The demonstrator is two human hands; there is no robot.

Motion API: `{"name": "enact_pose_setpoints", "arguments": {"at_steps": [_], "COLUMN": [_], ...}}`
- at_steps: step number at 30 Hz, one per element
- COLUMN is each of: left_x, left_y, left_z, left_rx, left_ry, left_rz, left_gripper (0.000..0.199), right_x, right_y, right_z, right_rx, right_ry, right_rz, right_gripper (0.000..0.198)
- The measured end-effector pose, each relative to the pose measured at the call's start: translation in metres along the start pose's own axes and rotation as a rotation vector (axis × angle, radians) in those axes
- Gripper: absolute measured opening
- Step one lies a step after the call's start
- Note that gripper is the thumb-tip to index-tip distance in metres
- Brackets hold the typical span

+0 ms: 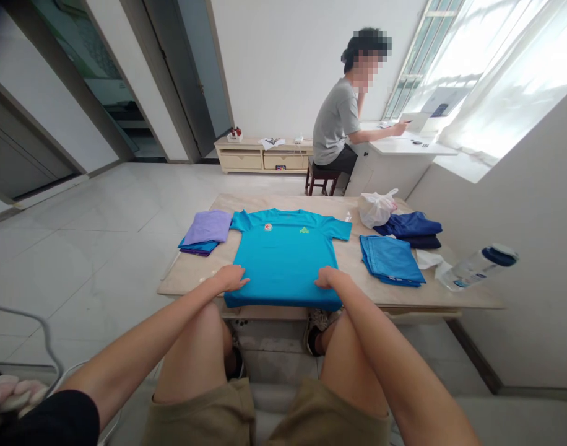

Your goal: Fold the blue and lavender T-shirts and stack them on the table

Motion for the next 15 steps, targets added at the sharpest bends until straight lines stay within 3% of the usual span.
{"name": "enact_pose_setpoints", "arguments": {"at_steps": [4, 9, 15], "left_x": [-0.003, -0.024, -0.070], "left_y": [-0.018, -0.034, -0.024], "left_z": [-0.002, -0.001, 0.016], "left_rx": [-0.001, 0.028, 0.099], "left_ry": [-0.012, -0.033, 0.009], "left_rz": [-0.070, -0.029, 0.091], "left_gripper": [0.044, 0.047, 0.054], "right_x": [0.004, -0.013, -0.060], "right_y": [-0.009, -0.032, -0.023], "right_z": [-0.002, 0.004, 0.002], "right_rx": [0.010, 0.012, -0.040], "right_ry": [0.021, 0.017, -0.006], "right_rz": [-0.097, 0.003, 0.083], "right_gripper": [0.034, 0.050, 0.066]}}
Point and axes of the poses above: each hand's wrist, its own x-axis away from the middle knuckle, its own y-axis out of the palm, z = x × y, the point moved 2 cm from there along -x, towards the middle knuckle, and after that the axes turned 2 degrees about x, right-handed, at the moved point
